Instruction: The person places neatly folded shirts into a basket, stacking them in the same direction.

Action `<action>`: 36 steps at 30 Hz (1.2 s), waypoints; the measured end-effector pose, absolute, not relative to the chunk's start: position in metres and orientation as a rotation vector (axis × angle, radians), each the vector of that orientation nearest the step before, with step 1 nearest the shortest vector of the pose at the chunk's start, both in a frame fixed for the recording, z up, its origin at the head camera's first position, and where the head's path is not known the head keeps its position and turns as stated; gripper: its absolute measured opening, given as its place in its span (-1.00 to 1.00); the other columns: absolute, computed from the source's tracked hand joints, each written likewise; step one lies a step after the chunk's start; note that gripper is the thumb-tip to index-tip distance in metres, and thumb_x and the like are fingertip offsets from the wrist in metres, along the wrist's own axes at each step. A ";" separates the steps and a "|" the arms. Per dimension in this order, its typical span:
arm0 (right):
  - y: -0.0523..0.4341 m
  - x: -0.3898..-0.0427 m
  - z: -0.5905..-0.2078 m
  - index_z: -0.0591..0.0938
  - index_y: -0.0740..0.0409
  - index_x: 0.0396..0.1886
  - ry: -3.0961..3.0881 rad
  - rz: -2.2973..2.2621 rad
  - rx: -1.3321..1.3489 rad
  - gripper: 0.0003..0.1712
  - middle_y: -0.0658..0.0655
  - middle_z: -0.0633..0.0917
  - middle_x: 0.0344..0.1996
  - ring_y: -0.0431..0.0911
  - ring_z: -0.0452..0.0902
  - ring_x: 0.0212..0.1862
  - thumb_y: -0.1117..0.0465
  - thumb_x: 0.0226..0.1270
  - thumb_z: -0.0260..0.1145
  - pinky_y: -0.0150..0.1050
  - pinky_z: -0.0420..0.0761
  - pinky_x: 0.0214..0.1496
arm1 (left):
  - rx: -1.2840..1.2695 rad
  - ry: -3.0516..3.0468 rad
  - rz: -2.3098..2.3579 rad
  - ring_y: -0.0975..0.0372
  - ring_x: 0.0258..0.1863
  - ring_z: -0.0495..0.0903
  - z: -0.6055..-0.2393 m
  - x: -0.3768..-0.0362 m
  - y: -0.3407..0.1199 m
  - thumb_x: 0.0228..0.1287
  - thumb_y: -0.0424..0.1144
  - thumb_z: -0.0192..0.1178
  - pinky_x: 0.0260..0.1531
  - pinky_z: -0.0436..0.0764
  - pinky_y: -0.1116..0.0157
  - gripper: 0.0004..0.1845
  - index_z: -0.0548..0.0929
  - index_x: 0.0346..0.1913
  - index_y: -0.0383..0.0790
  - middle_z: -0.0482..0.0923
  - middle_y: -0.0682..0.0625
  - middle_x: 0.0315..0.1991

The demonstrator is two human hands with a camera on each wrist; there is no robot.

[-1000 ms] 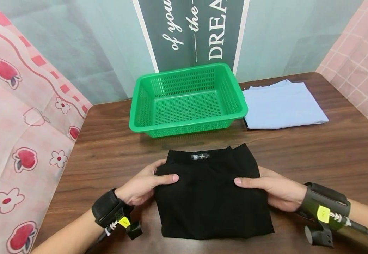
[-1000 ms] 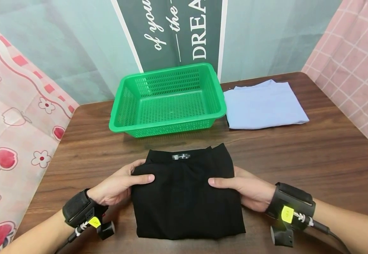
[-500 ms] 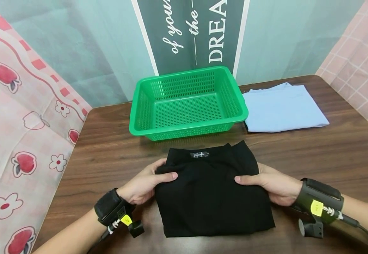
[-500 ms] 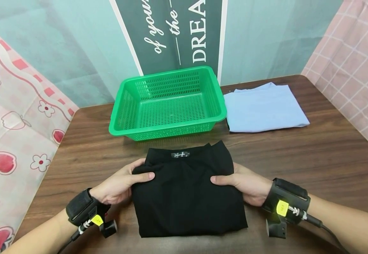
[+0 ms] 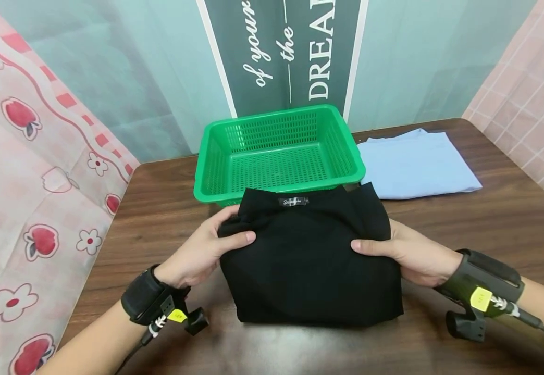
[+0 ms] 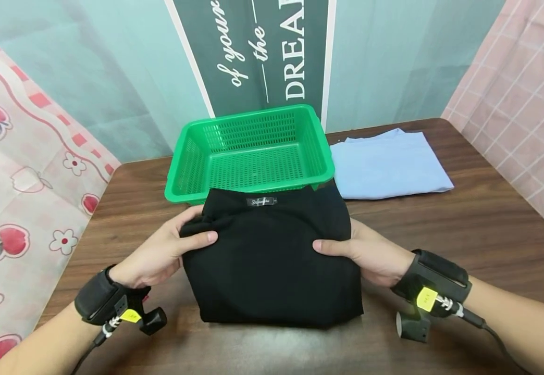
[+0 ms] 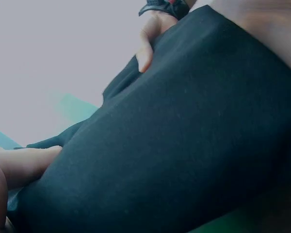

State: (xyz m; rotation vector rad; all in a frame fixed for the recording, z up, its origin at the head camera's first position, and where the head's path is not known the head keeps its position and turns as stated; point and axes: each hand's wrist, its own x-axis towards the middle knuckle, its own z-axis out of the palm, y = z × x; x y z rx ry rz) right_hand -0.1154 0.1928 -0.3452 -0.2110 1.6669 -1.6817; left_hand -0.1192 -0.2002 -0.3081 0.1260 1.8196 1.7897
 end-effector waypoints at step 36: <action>0.190 -0.130 -0.291 0.27 0.13 0.51 1.874 -1.779 -0.500 -0.43 0.09 0.56 0.38 -0.07 0.66 0.29 0.35 0.62 0.18 -0.16 0.71 0.21 | 0.323 1.892 1.864 0.25 0.12 0.71 -0.263 -0.130 -0.204 0.46 -0.49 0.24 -0.02 0.68 0.38 -0.16 0.18 0.64 0.13 0.48 -0.07 0.47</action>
